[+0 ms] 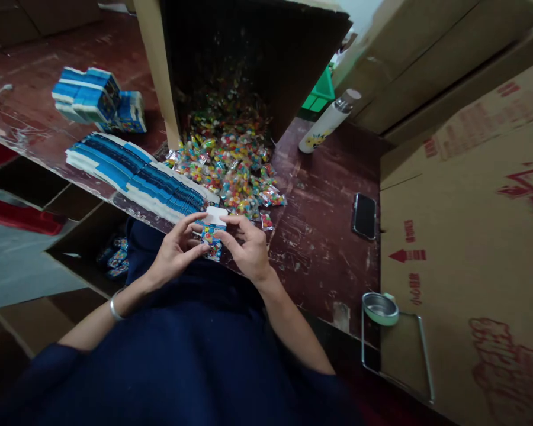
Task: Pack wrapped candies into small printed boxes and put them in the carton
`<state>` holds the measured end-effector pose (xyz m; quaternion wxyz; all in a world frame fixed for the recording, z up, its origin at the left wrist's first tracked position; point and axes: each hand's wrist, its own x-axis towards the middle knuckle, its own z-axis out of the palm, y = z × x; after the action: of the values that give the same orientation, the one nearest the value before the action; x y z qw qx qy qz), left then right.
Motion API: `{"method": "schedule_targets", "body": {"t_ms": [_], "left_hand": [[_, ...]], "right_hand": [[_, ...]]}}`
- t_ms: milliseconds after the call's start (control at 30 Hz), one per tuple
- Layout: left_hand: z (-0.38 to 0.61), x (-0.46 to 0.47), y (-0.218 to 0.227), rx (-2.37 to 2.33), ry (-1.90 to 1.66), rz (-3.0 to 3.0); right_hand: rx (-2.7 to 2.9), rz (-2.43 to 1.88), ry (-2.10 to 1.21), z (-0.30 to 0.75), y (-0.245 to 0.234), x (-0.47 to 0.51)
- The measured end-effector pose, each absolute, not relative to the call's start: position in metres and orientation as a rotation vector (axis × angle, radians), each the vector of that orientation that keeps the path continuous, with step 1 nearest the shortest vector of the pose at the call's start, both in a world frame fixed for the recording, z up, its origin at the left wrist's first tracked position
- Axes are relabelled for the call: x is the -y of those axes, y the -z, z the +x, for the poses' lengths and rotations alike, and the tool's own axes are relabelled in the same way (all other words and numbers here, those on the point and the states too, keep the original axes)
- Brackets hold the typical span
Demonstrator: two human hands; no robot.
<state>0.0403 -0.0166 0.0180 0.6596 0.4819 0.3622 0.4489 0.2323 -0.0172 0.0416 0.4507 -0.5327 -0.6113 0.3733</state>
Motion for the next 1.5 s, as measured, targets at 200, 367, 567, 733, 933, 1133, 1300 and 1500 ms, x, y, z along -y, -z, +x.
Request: {"method": "schedule_targets", "body": {"t_ms": [200, 367, 567, 733, 933, 1133, 1300, 1500], "left_hand": [[0.041, 0.017, -0.016, -0.799, -0.988, 1.07], [0.039, 0.014, -0.018, -0.831, -1.085, 0.999], [0.031, 0.015, -0.016, -0.89, -1.086, 1.098], [0.022, 0.015, -0.014, -0.894, -1.022, 1.236], [0.019, 0.015, -0.016, -0.893, -1.024, 1.237], [0.007, 0.009, -0.02, -0.881, -0.997, 1.199], [-0.077, -0.006, -0.048, -1.24, -0.788, 1.672], [-0.149, -0.011, -0.055, -1.679, -0.432, 1.907]], "right_hand": [[1.528, -1.264, -0.841, 0.224, -0.024, 0.018], [1.356, -1.173, -0.892, 0.212, -0.03, 0.013], [1.369, -1.2, -1.107, 0.209, -0.041, 0.002], [1.384, -1.248, -1.22, 0.216, -0.049, -0.011], [1.491, -1.207, -1.143, 0.212, -0.057, -0.014], [1.675, -1.151, -1.064, 0.213, -0.051, -0.005], [1.845, -1.295, -0.86, 0.221, -0.03, -0.015], [2.199, -1.459, -0.671, 0.214, -0.001, -0.027]]}}
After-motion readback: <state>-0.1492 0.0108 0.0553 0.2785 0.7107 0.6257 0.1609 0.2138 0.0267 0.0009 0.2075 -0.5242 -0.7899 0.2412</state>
